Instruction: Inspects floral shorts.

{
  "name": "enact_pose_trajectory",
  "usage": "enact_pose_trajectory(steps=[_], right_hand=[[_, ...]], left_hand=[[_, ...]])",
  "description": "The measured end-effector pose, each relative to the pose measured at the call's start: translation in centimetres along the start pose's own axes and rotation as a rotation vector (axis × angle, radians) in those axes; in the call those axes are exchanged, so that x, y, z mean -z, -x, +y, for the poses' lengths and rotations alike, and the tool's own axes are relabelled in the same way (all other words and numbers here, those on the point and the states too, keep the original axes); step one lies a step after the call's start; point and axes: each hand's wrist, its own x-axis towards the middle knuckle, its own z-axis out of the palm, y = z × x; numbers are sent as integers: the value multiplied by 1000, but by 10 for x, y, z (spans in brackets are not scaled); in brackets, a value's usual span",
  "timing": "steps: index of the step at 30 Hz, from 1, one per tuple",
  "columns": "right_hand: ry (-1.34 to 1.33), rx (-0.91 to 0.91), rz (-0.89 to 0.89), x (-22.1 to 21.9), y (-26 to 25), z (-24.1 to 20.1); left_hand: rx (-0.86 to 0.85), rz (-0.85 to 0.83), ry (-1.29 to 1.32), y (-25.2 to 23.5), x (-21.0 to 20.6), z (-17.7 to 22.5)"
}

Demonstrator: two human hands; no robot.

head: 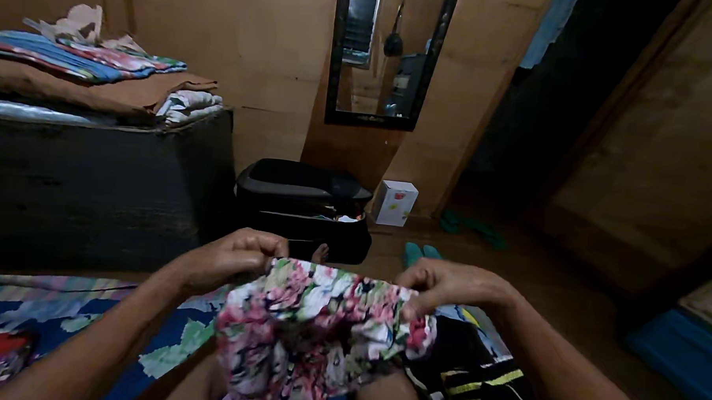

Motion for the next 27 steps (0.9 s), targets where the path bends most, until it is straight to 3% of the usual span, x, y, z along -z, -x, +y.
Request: enact_pose_trajectory(steps=[3, 5, 8, 9, 12, 18, 21, 27], right_hand=[[402, -321, -89, -15, -4, 5], [623, -505, -52, -25, -7, 6], [774, -484, 156, -32, 2, 4], [807, -454, 246, -36, 6, 3], [832, -343, 492, -53, 12, 1], [897, -175, 758, -79, 12, 11], [978, -65, 864, -84, 13, 17], [1111, 58, 963, -88, 9, 31]], left_hand=[[-12, -162, 165, 16, 4, 4], [186, -245, -191, 23, -6, 12], [727, -430, -831, 10, -45, 18], [784, -425, -957, 10, -55, 10], [745, -314, -1118, 20, -67, -3], [202, 218, -1365, 47, -81, -35], [44, 330, -1461, 48, -85, -46], [-55, 452, -1538, 47, -84, -55]])
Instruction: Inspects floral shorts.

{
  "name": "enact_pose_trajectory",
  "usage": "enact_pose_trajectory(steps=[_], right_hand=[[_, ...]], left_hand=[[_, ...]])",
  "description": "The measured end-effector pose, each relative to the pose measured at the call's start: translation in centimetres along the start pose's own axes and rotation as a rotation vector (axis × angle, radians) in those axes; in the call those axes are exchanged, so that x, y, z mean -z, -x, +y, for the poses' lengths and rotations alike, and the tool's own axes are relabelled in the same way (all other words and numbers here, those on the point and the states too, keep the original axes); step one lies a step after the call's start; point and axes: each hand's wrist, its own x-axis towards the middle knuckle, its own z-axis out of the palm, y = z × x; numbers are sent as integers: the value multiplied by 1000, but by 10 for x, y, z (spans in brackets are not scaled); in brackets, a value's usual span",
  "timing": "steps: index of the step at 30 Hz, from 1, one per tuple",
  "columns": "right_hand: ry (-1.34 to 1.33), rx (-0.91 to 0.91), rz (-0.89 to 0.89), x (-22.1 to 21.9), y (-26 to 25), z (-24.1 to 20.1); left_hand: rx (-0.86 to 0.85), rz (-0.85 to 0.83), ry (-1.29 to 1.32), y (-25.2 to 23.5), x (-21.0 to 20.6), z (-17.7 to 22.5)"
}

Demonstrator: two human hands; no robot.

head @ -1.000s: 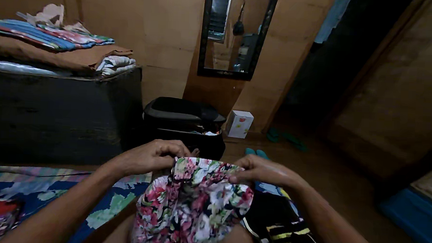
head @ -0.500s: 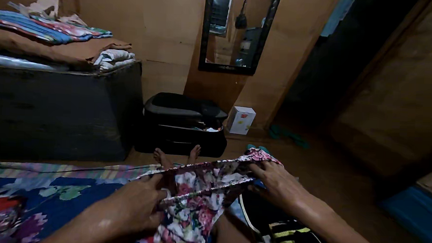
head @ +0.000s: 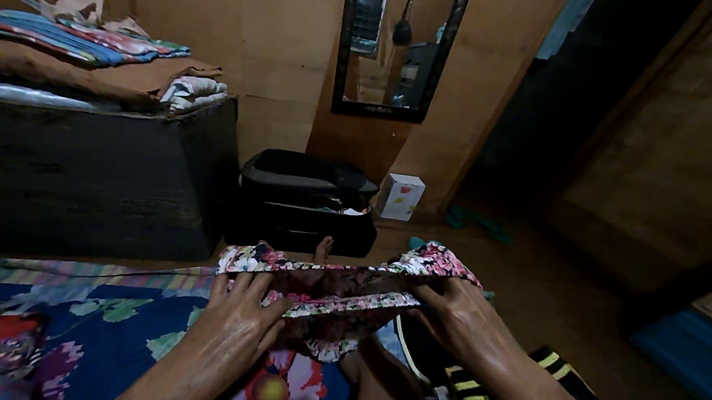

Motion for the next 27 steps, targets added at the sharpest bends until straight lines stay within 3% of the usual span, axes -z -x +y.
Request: enact_pose_trajectory(steps=[4, 7, 12, 16, 20, 22, 23, 25, 27], right_hand=[[-50, -20, -34, 0, 0, 0], [-219, -74, -203, 9, -10, 8], [-879, -345, -652, 19, -41, 35], [-1070, -375, -710, 14, -53, 34], [-1093, -323, -771, 2, -58, 22], [-1003, -276, -685, -4, -56, 14], [-909, -235, -561, -8, -51, 6], [-618, -79, -152, -23, -33, -12], [-291, 116, 261, -48, -12, -24]], left_hand=[[-10, 23, 100, 2, -8, -6], [13, -60, 331, -1, -4, -14], [231, -361, 873, -18, 8, -31], [263, -374, 1107, -26, 2, -35], [368, -415, 1088, -32, -1, -24], [368, -359, 908, -29, -5, -17], [312, -228, 772, -25, -11, -12], [146, 166, 417, -13, -33, 0], [-12, 358, 187, 6, -43, 8]])
